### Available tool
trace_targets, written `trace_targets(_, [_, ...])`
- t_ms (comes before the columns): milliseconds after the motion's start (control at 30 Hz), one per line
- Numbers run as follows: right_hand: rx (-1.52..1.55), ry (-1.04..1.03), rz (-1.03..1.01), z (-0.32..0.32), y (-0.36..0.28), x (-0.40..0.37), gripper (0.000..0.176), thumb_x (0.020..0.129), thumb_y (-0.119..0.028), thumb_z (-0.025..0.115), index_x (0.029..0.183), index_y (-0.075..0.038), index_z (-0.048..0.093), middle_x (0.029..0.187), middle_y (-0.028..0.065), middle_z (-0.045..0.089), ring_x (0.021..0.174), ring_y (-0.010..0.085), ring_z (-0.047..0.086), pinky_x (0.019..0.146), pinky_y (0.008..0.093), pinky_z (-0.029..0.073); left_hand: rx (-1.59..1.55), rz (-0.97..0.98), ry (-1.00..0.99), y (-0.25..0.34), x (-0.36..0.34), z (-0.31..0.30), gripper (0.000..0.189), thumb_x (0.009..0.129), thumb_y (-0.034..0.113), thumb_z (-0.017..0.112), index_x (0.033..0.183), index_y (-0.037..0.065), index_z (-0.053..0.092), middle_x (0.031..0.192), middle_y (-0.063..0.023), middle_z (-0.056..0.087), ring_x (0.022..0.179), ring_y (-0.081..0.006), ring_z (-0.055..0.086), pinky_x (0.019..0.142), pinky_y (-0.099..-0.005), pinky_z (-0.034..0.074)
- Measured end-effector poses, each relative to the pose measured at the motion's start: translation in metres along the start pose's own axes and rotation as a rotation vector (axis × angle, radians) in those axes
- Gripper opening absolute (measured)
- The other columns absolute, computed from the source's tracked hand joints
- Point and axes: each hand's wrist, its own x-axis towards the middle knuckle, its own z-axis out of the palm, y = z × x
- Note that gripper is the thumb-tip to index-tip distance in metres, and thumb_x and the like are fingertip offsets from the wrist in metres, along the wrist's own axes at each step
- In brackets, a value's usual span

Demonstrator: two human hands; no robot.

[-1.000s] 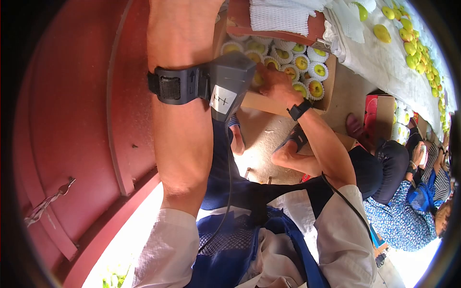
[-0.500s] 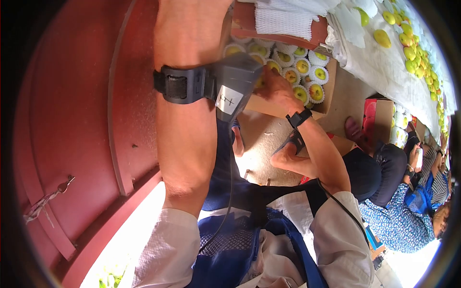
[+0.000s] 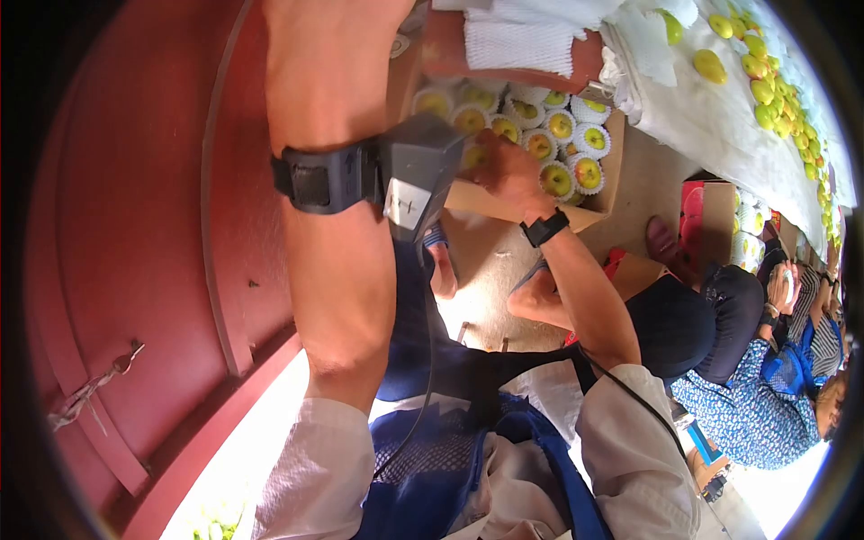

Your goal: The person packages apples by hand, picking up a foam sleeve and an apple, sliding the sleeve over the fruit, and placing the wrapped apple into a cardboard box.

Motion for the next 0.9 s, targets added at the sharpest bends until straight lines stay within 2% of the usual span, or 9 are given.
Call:
trace_targets(100, [0.046, 0.182, -0.041, 0.021, 0.007, 0.002, 0.062, 0.076, -0.029, 0.078, 0.132, -0.012, 0.057, 0.12, 0.0207, 0.064, 0.098, 0.0411, 0.068, 0.079, 0.0504, 0.056, 0.024, -0.028, -0.056, 0.006, 0.013, -0.006, 0.026, 0.102, 0.019, 0.06, 0.117, -0.002, 0.057, 0.104, -0.0098, 0.06, 0.094, -0.0216, 0.06, 0.082, -0.0375, 0.047])
trace_targets(200, [0.075, 0.137, 0.022, 0.022, 0.008, 0.0, 0.066, 0.074, -0.03, 0.082, 0.133, -0.014, 0.056, 0.121, 0.0202, 0.063, 0.101, 0.0391, 0.068, 0.078, 0.0496, 0.056, 0.014, -0.075, -0.169, 0.0, 0.024, 0.003, 0.027, 0.102, 0.019, 0.06, 0.117, -0.002, 0.057, 0.104, -0.0099, 0.06, 0.095, -0.0216, 0.06, 0.082, -0.0376, 0.047])
trace_targets(267, [0.048, 0.13, 0.036, 0.017, 0.005, -0.001, 0.066, 0.075, -0.03, 0.081, 0.133, -0.014, 0.055, 0.122, 0.0206, 0.063, 0.101, 0.0386, 0.068, 0.078, 0.0495, 0.056, 0.081, 0.013, 0.053, -0.011, 0.009, 0.019, 0.023, 0.102, 0.02, 0.059, 0.114, 0.0, 0.061, 0.101, -0.008, 0.062, 0.092, -0.022, 0.061, 0.081, -0.0358, 0.048])
trace_targets(500, [0.006, 0.077, 0.046, -0.03, -0.013, -0.031, 0.059, 0.087, -0.03, 0.074, 0.137, -0.01, 0.05, 0.12, 0.024, 0.061, 0.103, 0.0437, 0.066, 0.083, 0.052, 0.053, 0.093, 0.001, 0.119, -0.026, 0.008, 0.027, 0.018, 0.101, 0.015, 0.058, 0.113, 0.001, 0.063, 0.099, -0.0074, 0.061, 0.095, -0.0217, 0.061, 0.079, -0.0364, 0.047])
trace_targets(667, [0.023, 0.112, 0.106, -0.062, -0.014, -0.042, 0.039, 0.09, -0.025, 0.071, 0.123, -0.006, 0.062, 0.109, 0.0234, 0.069, 0.098, 0.0418, 0.069, 0.08, 0.0506, 0.054, 0.104, -0.021, 0.112, -0.032, 0.009, 0.027, 0.018, 0.101, 0.017, 0.061, 0.111, 0.003, 0.065, 0.097, -0.0049, 0.064, 0.094, -0.0197, 0.062, 0.078, -0.0354, 0.047])
trace_targets(733, [0.144, 0.341, 0.066, -0.077, -0.01, -0.043, 0.018, 0.088, -0.019, 0.069, 0.104, -0.009, 0.069, 0.089, 0.019, 0.072, 0.084, 0.0377, 0.071, 0.072, 0.0481, 0.055, 0.104, -0.029, 0.104, -0.035, 0.01, 0.026, 0.018, 0.101, 0.017, 0.062, 0.111, 0.003, 0.065, 0.096, -0.0047, 0.064, 0.094, -0.0195, 0.063, 0.078, -0.0353, 0.047])
trace_targets(767, [0.143, 0.343, 0.066, -0.09, -0.013, -0.047, 0.018, 0.088, -0.019, 0.069, 0.104, -0.009, 0.069, 0.089, 0.019, 0.072, 0.084, 0.0377, 0.071, 0.072, 0.0481, 0.055, 0.104, -0.036, 0.097, -0.036, 0.01, 0.027, 0.018, 0.101, 0.018, 0.062, 0.111, 0.003, 0.066, 0.095, -0.0045, 0.065, 0.094, -0.0194, 0.063, 0.078, -0.0353, 0.047])
trace_targets(833, [0.385, 0.693, 0.054, -0.117, -0.019, -0.054, 0.011, 0.091, -0.018, 0.065, 0.097, -0.01, 0.07, 0.084, 0.0173, 0.071, 0.077, 0.0338, 0.071, 0.069, 0.0438, 0.054, 0.108, -0.04, 0.105, -0.038, 0.009, 0.029, 0.018, 0.101, 0.017, 0.062, 0.111, 0.003, 0.066, 0.094, -0.0043, 0.065, 0.094, -0.0193, 0.063, 0.078, -0.0352, 0.048])
trace_targets(900, [0.521, 0.756, 0.06, -0.134, 0.0, -0.046, 0.012, 0.092, -0.018, 0.064, 0.099, -0.01, 0.07, 0.084, 0.0164, 0.072, 0.075, 0.032, 0.07, 0.069, 0.0414, 0.054, 0.109, -0.042, 0.115, -0.039, 0.009, 0.029, 0.018, 0.1, 0.017, 0.062, 0.111, 0.003, 0.066, 0.094, -0.0041, 0.065, 0.094, -0.0192, 0.063, 0.078, -0.035, 0.048])
